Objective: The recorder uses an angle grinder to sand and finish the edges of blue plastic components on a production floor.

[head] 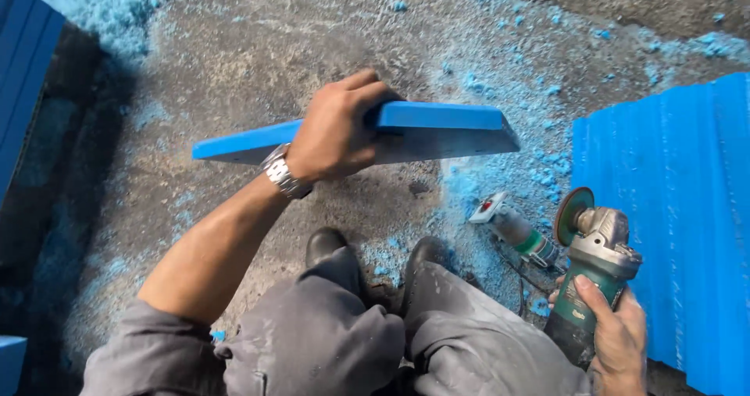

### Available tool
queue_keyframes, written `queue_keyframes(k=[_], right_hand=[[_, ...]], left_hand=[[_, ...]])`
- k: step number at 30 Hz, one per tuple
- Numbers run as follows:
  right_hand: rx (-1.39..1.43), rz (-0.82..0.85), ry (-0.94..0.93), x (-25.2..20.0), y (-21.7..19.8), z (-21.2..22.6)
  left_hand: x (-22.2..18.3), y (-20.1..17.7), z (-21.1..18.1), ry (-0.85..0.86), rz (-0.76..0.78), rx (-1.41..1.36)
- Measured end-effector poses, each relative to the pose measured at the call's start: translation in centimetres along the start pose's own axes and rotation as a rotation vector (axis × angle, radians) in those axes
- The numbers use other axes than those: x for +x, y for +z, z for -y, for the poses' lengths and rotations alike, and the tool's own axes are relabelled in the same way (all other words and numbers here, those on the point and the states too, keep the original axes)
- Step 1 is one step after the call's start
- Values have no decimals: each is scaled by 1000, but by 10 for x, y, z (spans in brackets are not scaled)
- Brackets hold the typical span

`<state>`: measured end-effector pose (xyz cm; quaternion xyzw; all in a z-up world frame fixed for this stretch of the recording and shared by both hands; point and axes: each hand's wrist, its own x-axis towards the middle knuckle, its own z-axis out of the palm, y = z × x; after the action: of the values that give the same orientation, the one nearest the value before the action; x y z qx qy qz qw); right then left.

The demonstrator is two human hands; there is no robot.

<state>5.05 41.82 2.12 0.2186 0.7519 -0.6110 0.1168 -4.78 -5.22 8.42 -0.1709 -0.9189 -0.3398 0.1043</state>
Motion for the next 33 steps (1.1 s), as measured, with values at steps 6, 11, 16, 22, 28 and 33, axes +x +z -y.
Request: queue_keyframes(k=[6, 11, 16, 22, 28, 33], right_hand=[[69, 43, 4, 7, -2, 25], [-65, 52, 16, 8, 8, 57], [-197, 165, 33, 12, 0, 91], [-366, 347, -102, 30, -15, 129], [-608, 354, -386, 23, 25, 213], [-863, 236, -379, 28, 54, 248]], left_hand=[[-29, -15, 17, -117, -249, -290], [-68, 20, 56, -308, -399, -631], [-109, 14, 78, -354, -442, -609], [-96, -26, 30, -255, -405, -155], [-80, -21, 13, -196, -330, 44], [-87, -11, -2, -200, -376, 51]])
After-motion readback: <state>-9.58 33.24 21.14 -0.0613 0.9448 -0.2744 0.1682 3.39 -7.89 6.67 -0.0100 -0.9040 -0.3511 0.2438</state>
